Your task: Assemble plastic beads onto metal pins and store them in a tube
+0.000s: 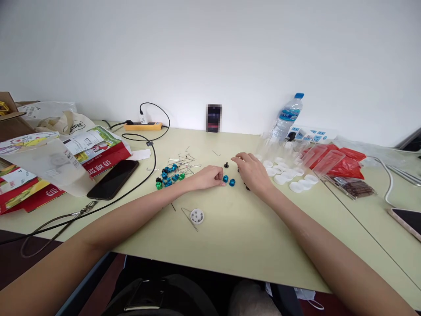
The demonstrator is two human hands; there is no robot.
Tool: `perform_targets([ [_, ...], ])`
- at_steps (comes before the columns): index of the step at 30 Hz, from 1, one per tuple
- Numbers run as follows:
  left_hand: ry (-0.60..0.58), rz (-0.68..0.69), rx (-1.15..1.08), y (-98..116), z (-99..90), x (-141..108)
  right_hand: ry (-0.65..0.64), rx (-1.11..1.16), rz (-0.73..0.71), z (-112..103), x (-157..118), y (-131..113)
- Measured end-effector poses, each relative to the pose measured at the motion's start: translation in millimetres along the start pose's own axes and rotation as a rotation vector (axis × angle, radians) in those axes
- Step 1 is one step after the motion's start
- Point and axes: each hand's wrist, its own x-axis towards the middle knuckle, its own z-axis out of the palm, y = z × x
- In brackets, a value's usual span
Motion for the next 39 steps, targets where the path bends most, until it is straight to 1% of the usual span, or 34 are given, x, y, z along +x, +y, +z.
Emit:
perform_targets([
  [2,-0.005,-0.002,0.002,0.9,0.0,-0.5,-0.124,0.025,-0.005,1.4,16.4,-0.2],
  [3,-0.009,-0.003,0.004,1.5,-0.1,-0.8,-0.212,0.051,-0.023,4.0,24.9,-0.1],
  [4,-0.011,-0.006,0.006,1.9,-0.1,-1.0,-0.258,0.068,-0.044,7.2,32.9,0.0],
  [6,-0.012,-0.01,0.01,1.9,0.0,-1.3,-0.302,0.08,-0.058,12.5,45.6,0.3],
  [8,-0.008,-0.005,0.011,0.7,0.4,-1.3,-0.308,0.082,-0.046,13.0,52.4,1.9],
  [11,-0.012,0.021,0.011,-1.8,1.3,-0.5,-0.276,0.083,0.007,2.7,54.5,10.0],
  [13,-0.017,0.029,0.018,-2.3,1.5,0.1,-0.247,0.07,0.062,-6.5,54.2,18.8],
  [15,-0.019,0.023,0.03,-1.3,1.2,0.2,-0.242,0.019,0.18,-11.6,54.0,27.4],
  [18,-0.022,0.017,0.045,1.2,0.2,-0.5,-0.276,-0.04,0.273,-7.8,52.8,33.9],
  [22,-0.028,0.024,0.043,1.8,-0.3,-1.4,-0.342,-0.103,0.308,4.6,47.2,30.6],
  [25,-0.033,0.024,0.049,-0.3,0.5,-0.9,-0.39,-0.144,0.313,6.7,41.5,27.1],
  [29,-0.028,0.023,0.055,-2.2,1.5,-0.1,-0.421,-0.157,0.3,1.2,36.6,25.3],
  [33,-0.031,0.018,0.057,-1.4,1.2,0.0,-0.382,-0.153,0.29,-10.9,36.5,20.1],
  [36,-0.027,0.019,0.057,-0.7,0.7,-0.5,-0.377,-0.101,0.243,-24.4,37.8,12.3],
  [37,-0.023,0.019,0.056,-0.6,0.7,-0.9,-0.405,-0.06,0.212,-28.9,37.9,9.2],
  [38,-0.014,0.015,0.055,-0.3,0.7,-1.2,-0.46,-0.001,0.179,-32.8,37.7,5.9],
  [39,-0.003,0.007,0.053,0.0,0.8,-1.5,-0.542,0.075,0.143,-35.8,37.2,2.6],
])
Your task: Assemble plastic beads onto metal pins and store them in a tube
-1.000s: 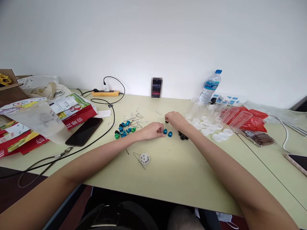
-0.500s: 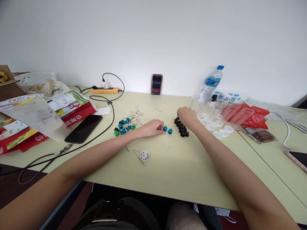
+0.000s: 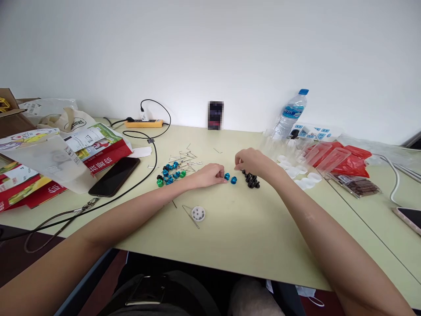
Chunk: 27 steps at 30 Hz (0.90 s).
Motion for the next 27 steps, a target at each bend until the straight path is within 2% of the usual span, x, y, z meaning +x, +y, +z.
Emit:
perform_targets([
  [2,0.024,-0.024,-0.008,1.1,0.3,-0.4,-0.203,0.114,-0.094,-0.2,-3.3,-5.9],
  [4,0.041,-0.026,-0.025,2.6,0.7,0.1,-0.26,0.103,-0.138,4.5,-3.4,-10.0],
  [8,0.039,0.039,-0.022,2.6,1.4,7.3,-0.063,-0.033,-0.109,20.6,5.8,-11.1],
  [11,0.066,0.042,0.075,-2.8,0.4,20.3,0.07,-0.082,-0.074,29.4,13.8,-8.9],
  [14,0.096,0.022,0.189,-11.6,-3.1,38.0,0.162,-0.114,-0.1,33.2,18.1,-7.5],
  [20,0.12,-0.029,0.216,-23.9,-8.2,67.2,0.278,-0.143,-0.115,40.6,25.0,-2.1],
  [27,0.128,-0.075,0.185,-24.9,-3.8,76.8,0.357,-0.159,-0.088,53.2,31.4,3.4],
])
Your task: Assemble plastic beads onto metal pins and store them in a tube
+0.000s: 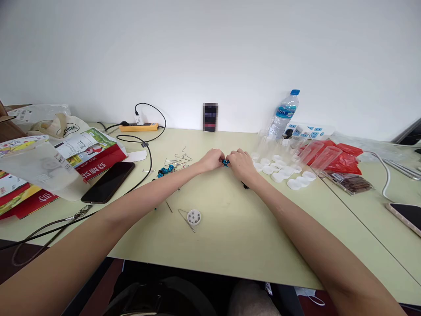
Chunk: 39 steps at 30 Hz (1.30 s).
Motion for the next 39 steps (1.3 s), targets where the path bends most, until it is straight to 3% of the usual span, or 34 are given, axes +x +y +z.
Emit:
perform_targets([
  [5,-0.013,-0.02,-0.06,-8.7,-20.0,-14.0,0.065,0.003,-0.005,-4.4,-1.5,-3.1],
  [11,0.042,-0.116,-0.054,-47.3,-86.2,-56.3,0.203,0.089,-0.06,-29.0,-13.7,-27.6],
  [14,-0.069,-0.182,0.035,-64.9,-112.2,-80.0,0.144,0.209,-0.151,-32.0,-33.8,-52.1],
  [16,-0.123,-0.203,0.041,-68.4,-120.0,-93.8,0.076,0.294,-0.21,-27.7,-48.2,-66.7],
  [20,-0.286,-0.188,0.006,-53.1,-115.7,-113.8,0.033,0.401,-0.211,-14.6,-61.8,-79.5],
  [25,-0.296,-0.238,0.322,-22.8,-96.1,-124.9,0.054,0.452,-0.192,-8.4,-56.7,-76.4],
  [29,-0.314,-0.172,0.37,-15.1,-91.2,-126.2,0.059,0.536,-0.19,-8.7,-56.0,-75.4],
  [34,-0.169,-0.13,0.091,-11.9,-91.3,-113.7,0.163,0.732,-0.039,-11.0,-53.0,-69.1],
  [37,-0.118,-0.061,-0.256,-3.0,-73.9,-94.3,0.25,0.718,0.093,-15.1,-49.9,-56.8],
  [39,-0.141,-0.039,-0.368,4.2,-55.0,-79.1,0.265,0.661,0.13,-18.8,-48.7,-46.0],
])
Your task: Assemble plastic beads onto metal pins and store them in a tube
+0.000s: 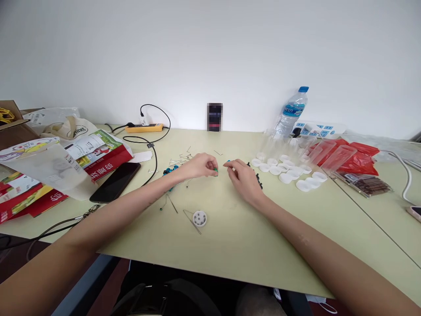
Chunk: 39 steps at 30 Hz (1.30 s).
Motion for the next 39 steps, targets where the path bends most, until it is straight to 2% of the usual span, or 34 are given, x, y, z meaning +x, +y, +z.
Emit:
perform_targets([
  [4,0.063,0.037,0.059,-1.7,30.6,25.4,-0.057,-0.146,-0.012,-13.5,4.5,11.2],
  [7,0.047,0.024,0.031,-4.6,31.7,24.8,-0.112,-0.203,-0.086,-13.4,3.1,14.7],
  [9,0.074,0.016,0.025,-7.6,19.0,15.1,-0.135,-0.262,-0.159,-9.7,1.0,14.5],
  [11,0.115,-0.015,0.061,-12.8,-2.5,0.3,-0.151,-0.359,-0.201,-5.0,-0.6,13.7],
  [14,0.239,-0.075,0.251,-26.4,-40.6,-26.5,-0.153,-0.494,-0.22,2.5,0.3,13.7],
  [16,0.302,-0.182,0.407,-38.4,-61.7,-43.3,-0.141,-0.553,-0.253,7.3,2.8,14.5],
  [18,0.256,-0.297,0.496,-50.0,-74.9,-55.9,-0.134,-0.601,-0.29,10.9,5.7,15.8],
  [20,0.176,-0.391,0.557,-58.2,-79.4,-62.4,-0.132,-0.642,-0.306,12.6,8.0,17.8],
  [22,0.105,-0.428,0.588,-61.7,-77.2,-63.2,-0.126,-0.681,-0.299,12.3,9.2,20.8],
  [25,0.068,-0.401,0.626,-60.0,-67.8,-59.3,-0.114,-0.739,-0.276,9.1,10.1,27.4],
  [29,0.103,-0.357,0.69,-56.3,-57.3,-56.6,-0.095,-0.757,-0.265,1.5,12.3,35.0],
  [34,0.164,-0.316,0.718,-52.0,-55.7,-60.7,0.02,-0.667,-0.232,-15.5,16.3,34.8],
  [37,0.228,-0.207,0.697,-42.5,-50.5,-56.7,0.041,-0.568,-0.195,-21.1,16.7,34.8],
  [39,0.219,-0.101,0.624,-32.9,-40.3,-48.2,0.016,-0.534,-0.198,-19.6,16.3,36.7],
])
